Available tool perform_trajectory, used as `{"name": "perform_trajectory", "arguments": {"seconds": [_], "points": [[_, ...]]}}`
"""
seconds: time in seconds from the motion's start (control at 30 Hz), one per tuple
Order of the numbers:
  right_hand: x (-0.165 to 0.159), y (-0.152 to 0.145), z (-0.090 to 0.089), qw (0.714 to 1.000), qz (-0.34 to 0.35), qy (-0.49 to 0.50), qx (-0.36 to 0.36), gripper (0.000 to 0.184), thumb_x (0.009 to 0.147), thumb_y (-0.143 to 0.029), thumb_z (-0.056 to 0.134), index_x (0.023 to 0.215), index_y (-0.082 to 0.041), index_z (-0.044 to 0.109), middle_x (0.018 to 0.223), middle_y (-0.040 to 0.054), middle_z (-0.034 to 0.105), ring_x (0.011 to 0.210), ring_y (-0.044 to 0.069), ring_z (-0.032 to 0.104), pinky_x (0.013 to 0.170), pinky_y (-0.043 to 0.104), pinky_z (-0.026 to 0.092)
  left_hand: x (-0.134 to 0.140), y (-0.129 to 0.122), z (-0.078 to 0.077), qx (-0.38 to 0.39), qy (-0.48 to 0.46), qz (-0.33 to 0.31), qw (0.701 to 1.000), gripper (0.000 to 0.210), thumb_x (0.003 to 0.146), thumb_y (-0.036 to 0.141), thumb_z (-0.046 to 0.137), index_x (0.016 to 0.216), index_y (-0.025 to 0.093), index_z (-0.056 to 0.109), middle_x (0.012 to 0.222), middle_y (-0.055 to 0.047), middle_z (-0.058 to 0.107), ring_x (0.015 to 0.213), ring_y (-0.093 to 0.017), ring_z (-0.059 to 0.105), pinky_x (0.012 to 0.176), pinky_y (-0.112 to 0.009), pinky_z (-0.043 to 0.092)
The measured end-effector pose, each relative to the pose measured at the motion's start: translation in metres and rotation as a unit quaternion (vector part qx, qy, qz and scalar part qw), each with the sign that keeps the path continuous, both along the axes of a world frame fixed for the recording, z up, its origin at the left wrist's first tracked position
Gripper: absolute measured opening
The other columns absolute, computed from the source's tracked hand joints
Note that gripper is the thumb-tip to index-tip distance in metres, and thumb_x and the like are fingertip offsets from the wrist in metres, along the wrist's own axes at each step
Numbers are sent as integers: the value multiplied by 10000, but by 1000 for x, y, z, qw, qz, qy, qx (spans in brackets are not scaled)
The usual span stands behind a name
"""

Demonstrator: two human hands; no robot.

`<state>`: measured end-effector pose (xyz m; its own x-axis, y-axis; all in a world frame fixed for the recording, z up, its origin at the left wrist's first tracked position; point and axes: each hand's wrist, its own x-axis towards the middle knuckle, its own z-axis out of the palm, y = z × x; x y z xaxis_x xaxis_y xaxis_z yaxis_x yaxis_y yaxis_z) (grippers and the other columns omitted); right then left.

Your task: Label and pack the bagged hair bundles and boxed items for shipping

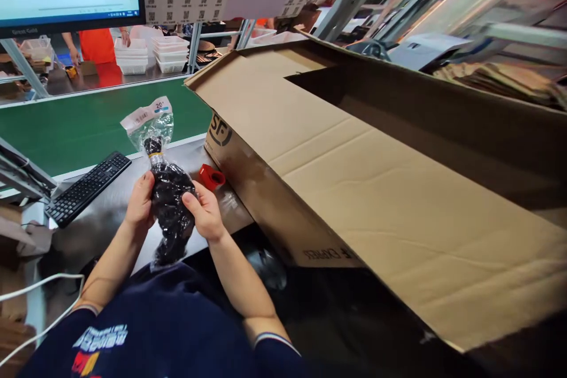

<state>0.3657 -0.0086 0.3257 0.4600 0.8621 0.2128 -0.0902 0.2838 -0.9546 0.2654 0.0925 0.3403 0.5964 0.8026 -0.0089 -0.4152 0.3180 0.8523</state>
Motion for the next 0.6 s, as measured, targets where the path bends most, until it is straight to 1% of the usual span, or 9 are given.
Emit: {"name": "perform_trajectory", "arguments": {"seconds": [0.07, 0.13, 0.27, 0.37, 0.47, 0.53, 0.57, 0.6], "points": [[0, -2, -2, 1000, -6, 13, 0, 565, 804, -747, 742, 723, -221, 553, 691, -12, 456, 642, 139, 385, 586, 284, 355, 0, -3, 0, -5, -4, 2, 1000, 567, 640, 734, 876, 837, 216, 754, 755, -49, 775, 1033, -342, 762, 876, -422, 648], [0, -5, -4, 1000, -12, 28, -2, 574, 764, -759, 768, 727, -224, 565, 695, -10, 471, 644, 142, 399, 586, 283, 368, 0, -6, 0, 0, -9, -7, 1000, 555, 646, 700, 890, 848, 202, 751, 764, -49, 778, 994, -333, 769, 873, -424, 646], [-2, -10, -2, 998, -17, 53, 2, 551, 717, -736, 818, 805, -228, 624, 733, -5, 518, 654, 147, 439, 615, 291, 409, 1, -11, -1, -5, -18, -42, 999, 539, 616, 647, 931, 816, 188, 732, 714, -37, 758, 892, -300, 780, 862, -406, 640], [-4, -13, 0, 998, -14, 64, 6, 555, 692, -716, 846, 793, -231, 597, 725, -10, 527, 637, 140, 437, 612, 288, 411, 1, -16, -1, -3, -24, -57, 998, 516, 606, 607, 949, 819, 190, 732, 679, -22, 738, 835, -273, 775, 840, -388, 638], [-2, -16, 1, 998, -18, 62, 8, 573, 666, -700, 872, 756, -233, 551, 691, -25, 519, 610, 129, 415, 598, 281, 403, -1, -20, -1, 6, -27, -67, 997, 505, 611, 570, 954, 876, 192, 751, 736, -28, 756, 817, -251, 763, 821, -373, 629], [4, -17, 0, 999, -17, 45, 3, 572, 669, -691, 876, 737, -232, 540, 669, -32, 513, 596, 125, 412, 595, 279, 404, -3, -17, -2, 13, -29, -61, 998, 512, 616, 560, 951, 925, 198, 763, 779, -32, 765, 797, -233, 746, 801, -358, 616], [8, -19, 0, 999, -15, 30, -1, 562, 666, -684, 881, 746, -231, 559, 677, -29, 528, 603, 129, 434, 606, 282, 417, -4, -14, -3, 22, -28, -50, 998, 508, 629, 557, 943, 949, 202, 769, 804, -33, 768, 790, -223, 735, 794, -348, 606], [12, -20, 0, 1000, -12, 12, -5, 551, 655, -681, 891, 787, -232, 601, 716, -17, 570, 635, 142, 485, 638, 292, 449, -6, -12, -3, 39, -23, -36, 998, 492, 653, 552, 930, 966, 206, 773, 827, -33, 769, 786, -213, 721, 788, -336, 593]]}}
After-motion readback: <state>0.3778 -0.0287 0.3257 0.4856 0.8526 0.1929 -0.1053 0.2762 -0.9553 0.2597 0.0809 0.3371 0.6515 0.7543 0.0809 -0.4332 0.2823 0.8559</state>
